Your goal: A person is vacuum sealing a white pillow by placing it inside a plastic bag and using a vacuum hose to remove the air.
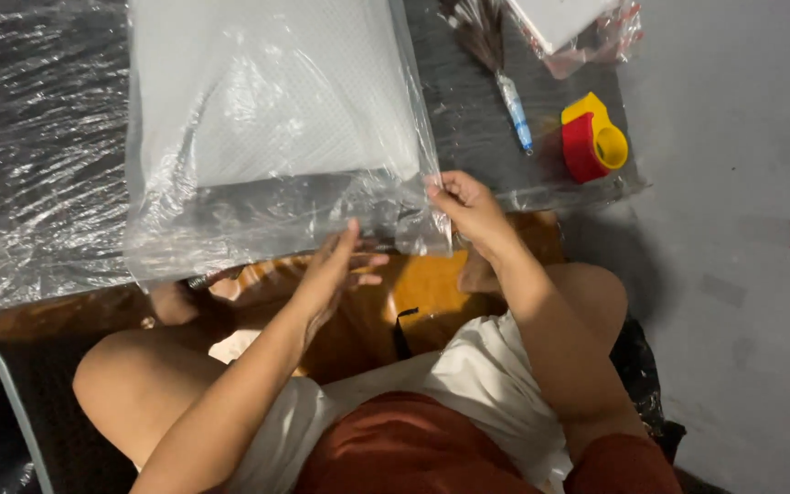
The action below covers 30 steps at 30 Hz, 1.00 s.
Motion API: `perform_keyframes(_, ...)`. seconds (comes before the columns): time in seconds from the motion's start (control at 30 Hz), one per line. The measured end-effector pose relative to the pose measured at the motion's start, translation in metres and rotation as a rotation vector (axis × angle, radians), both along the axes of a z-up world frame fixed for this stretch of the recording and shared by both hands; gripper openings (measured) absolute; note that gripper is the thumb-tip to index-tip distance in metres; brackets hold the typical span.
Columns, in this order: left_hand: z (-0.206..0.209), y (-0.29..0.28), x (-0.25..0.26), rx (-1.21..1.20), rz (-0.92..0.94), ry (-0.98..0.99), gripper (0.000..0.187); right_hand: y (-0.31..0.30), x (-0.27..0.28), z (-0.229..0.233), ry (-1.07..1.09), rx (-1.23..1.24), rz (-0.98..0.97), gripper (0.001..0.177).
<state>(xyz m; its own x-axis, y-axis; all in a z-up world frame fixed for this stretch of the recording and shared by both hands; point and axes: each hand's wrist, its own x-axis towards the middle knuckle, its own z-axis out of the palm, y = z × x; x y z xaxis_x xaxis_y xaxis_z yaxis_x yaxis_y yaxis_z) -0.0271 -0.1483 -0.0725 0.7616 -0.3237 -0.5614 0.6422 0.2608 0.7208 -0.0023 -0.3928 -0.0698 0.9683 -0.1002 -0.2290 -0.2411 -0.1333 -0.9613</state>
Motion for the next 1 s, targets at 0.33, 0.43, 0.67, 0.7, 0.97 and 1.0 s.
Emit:
perform_keyframes(0.33,-0.018,-0.006,-0.014,-0.125,0.44,-0.093,0.026,-0.023,0.001,-0.023,-0.071,-0.043,0.099,0.038)
perform_keyframes(0.43,-0.017,-0.002,-0.015,-0.2,0.47,-0.088,0.024,-0.029,-0.003,-0.023,0.0,-0.037,0.081,0.037)
perform_keyframes(0.67,-0.015,-0.008,-0.014,-0.271,0.414,-0.069,0.021,-0.024,-0.022,-0.003,0.152,0.09,0.047,0.037)
perform_keyframes(0.7,-0.019,-0.011,-0.014,-0.242,0.388,-0.064,0.023,-0.025,-0.026,-0.001,0.146,0.156,0.082,0.037)
perform_keyframes(0.97,-0.027,-0.026,-0.01,-0.17,0.345,-0.103,0.016,-0.044,-0.028,-0.031,0.015,-0.076,0.226,0.016)
perform_keyframes(1.0,-0.028,-0.026,-0.009,-0.141,0.334,-0.125,0.018,-0.048,-0.025,-0.038,-0.024,-0.154,0.227,0.019)
